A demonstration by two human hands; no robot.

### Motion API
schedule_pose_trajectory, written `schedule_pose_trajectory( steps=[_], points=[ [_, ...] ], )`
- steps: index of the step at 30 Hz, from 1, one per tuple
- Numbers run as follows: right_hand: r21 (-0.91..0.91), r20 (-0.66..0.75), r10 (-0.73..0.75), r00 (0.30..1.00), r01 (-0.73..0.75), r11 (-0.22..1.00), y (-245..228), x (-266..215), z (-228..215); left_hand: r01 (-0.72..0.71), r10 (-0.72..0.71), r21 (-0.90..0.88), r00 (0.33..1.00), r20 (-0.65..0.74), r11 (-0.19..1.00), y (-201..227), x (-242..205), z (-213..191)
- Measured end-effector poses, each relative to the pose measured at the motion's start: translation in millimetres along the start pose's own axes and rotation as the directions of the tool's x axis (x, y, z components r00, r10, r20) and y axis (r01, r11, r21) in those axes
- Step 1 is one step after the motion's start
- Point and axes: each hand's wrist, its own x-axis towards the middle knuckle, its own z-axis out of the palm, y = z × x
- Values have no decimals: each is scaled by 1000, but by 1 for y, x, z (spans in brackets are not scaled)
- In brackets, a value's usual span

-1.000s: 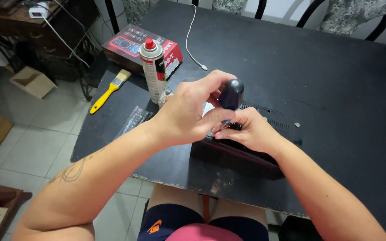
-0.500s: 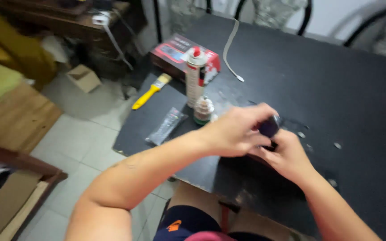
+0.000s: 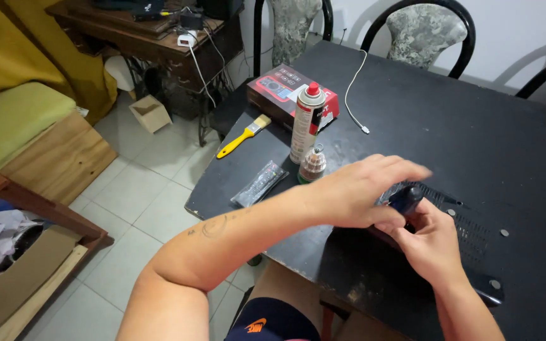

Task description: Unscrewing the bottom panel of an electronic device using a manual screwdriver.

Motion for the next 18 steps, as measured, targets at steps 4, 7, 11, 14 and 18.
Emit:
schedule_pose_trajectory(
  steps=[4,7,11,14,18],
  points=[
    [94,70,16,997,-23,995,7,3,-2,-111,111,-6,990,91,994,2,19,-2],
    [69,121,19,992,-27,997,15,4,-7,-88,83,89,995,52,992,7,32,-2],
    [70,79,19,997,-24,997,-7,3,0,33,-58,226,993,104,974,25,36,-11],
    [60,-10,4,1000,-4,998,2,2,2,15,-30,294,998,47,956,16,31,-2],
    [42,33,-295,955,294,955,15,7,-1,-7,44,412,996,-81,911,10,29,18]
  ],
)
